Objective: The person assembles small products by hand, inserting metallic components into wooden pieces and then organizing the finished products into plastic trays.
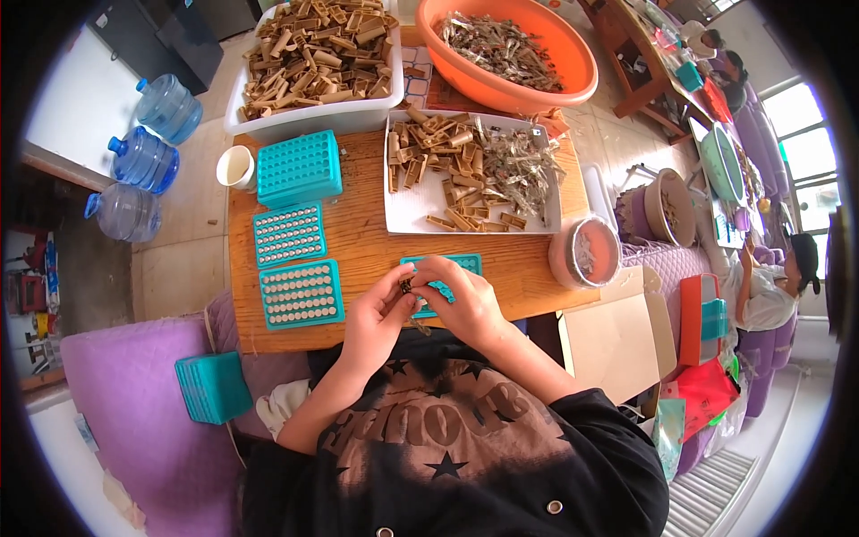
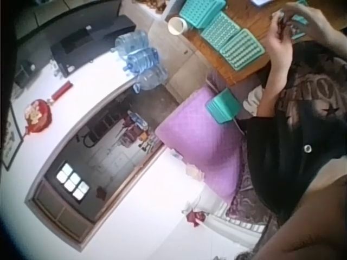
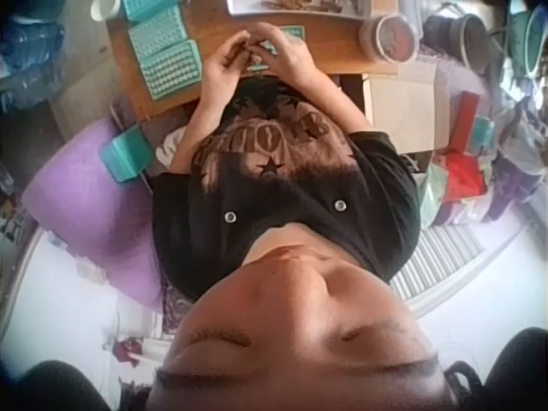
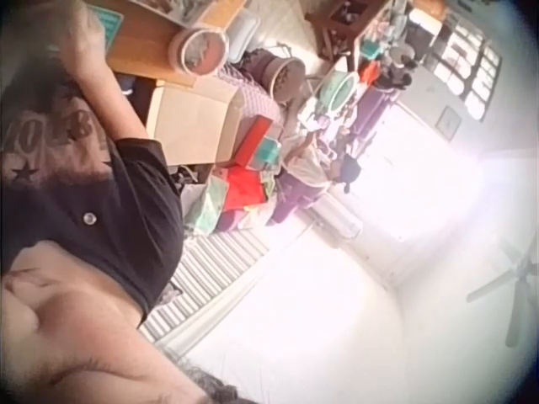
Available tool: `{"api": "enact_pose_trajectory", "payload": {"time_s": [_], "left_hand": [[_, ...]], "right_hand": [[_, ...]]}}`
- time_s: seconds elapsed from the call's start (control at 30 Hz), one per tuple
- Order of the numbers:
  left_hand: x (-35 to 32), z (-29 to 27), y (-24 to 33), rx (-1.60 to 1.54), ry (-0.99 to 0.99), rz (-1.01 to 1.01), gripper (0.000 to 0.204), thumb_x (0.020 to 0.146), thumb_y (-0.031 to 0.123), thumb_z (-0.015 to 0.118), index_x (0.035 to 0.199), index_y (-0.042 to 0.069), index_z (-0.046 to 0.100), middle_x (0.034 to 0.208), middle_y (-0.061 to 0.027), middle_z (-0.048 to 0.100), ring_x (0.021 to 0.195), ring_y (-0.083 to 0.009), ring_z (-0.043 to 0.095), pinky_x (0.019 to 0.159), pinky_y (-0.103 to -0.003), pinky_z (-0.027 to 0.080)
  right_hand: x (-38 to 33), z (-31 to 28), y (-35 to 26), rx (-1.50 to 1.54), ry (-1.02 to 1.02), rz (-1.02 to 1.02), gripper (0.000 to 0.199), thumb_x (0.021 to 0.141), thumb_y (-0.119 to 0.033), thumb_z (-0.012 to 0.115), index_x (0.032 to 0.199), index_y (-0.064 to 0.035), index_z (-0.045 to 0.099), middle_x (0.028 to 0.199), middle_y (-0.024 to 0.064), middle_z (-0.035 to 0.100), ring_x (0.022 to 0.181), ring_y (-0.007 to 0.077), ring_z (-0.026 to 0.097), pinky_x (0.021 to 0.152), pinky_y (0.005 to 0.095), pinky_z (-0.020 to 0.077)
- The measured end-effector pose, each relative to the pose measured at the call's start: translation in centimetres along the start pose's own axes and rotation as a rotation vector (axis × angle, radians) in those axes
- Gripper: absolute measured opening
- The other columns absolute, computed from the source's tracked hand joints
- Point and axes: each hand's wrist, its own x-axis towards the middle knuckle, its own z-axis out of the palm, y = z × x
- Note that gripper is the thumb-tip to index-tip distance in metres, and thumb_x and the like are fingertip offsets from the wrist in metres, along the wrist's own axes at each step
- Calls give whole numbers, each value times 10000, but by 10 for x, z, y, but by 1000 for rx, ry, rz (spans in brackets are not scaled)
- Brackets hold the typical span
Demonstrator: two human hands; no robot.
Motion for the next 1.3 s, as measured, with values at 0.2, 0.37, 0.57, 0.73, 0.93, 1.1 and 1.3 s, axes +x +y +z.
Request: {"api": "enact_pose_trajectory", "payload": {"time_s": [0.2,0.37,0.57,0.73,0.93,1.1,1.3], "left_hand": [[-4,13,9,259,29,151,335,898,-21,530,1232,-8,497,997,-84,647,880,-95,606,785,-222,481],[-4,14,6,354,42,263,315,904,-9,525,1219,-10,509,1014,-96,648,924,-110,607,800,-235,484],[-6,11,-3,291,28,248,339,910,-1,520,1247,-16,488,1096,-124,615,1015,-142,588,863,-252,471],[-7,9,-1,173,-42,187,361,920,3,503,1276,-32,450,1171,-124,573,1090,-164,553,925,-264,445],[-6,9,6,-142,-54,17,368,925,54,516,1282,-12,461,1199,-130,566,1099,-172,554,935,-287,462],[-4,-4,1,-387,-80,-105,338,891,28,552,1226,5,524,1164,-130,596,1054,-181,588,888,-293,502],[-3,-11,-3,-540,-96,-121,332,862,4,581,1192,16,555,1135,-126,615,1024,-177,605,858,-287,520]], "right_hand": [[4,-4,12,674,-82,530,404,752,42,685,1081,-37,465,865,62,619,750,133,612,664,271,517],[-9,10,19,1112,-2,561,394,793,32,664,1119,-45,455,1043,55,491,872,119,543,740,260,518],[-17,18,11,1264,-54,688,274,900,-34,546,1167,1,495,1026,51,580,919,113,556,835,265,480],[-17,19,9,1258,-37,677,252,904,-46,548,1149,-2,503,974,30,571,887,101,556,805,252,485],[-16,17,11,1311,-42,715,246,897,-62,570,1131,-15,511,962,23,568,886,89,551,782,242,485],[-16,16,7,1364,-49,681,270,883,-88,601,1130,-24,514,1005,20,562,928,91,538,819,248,468],[-9,14,10,1230,-160,661,252,880,-109,611,1100,-32,516,1018,12,557,952,90,530,842,246,445]]}}
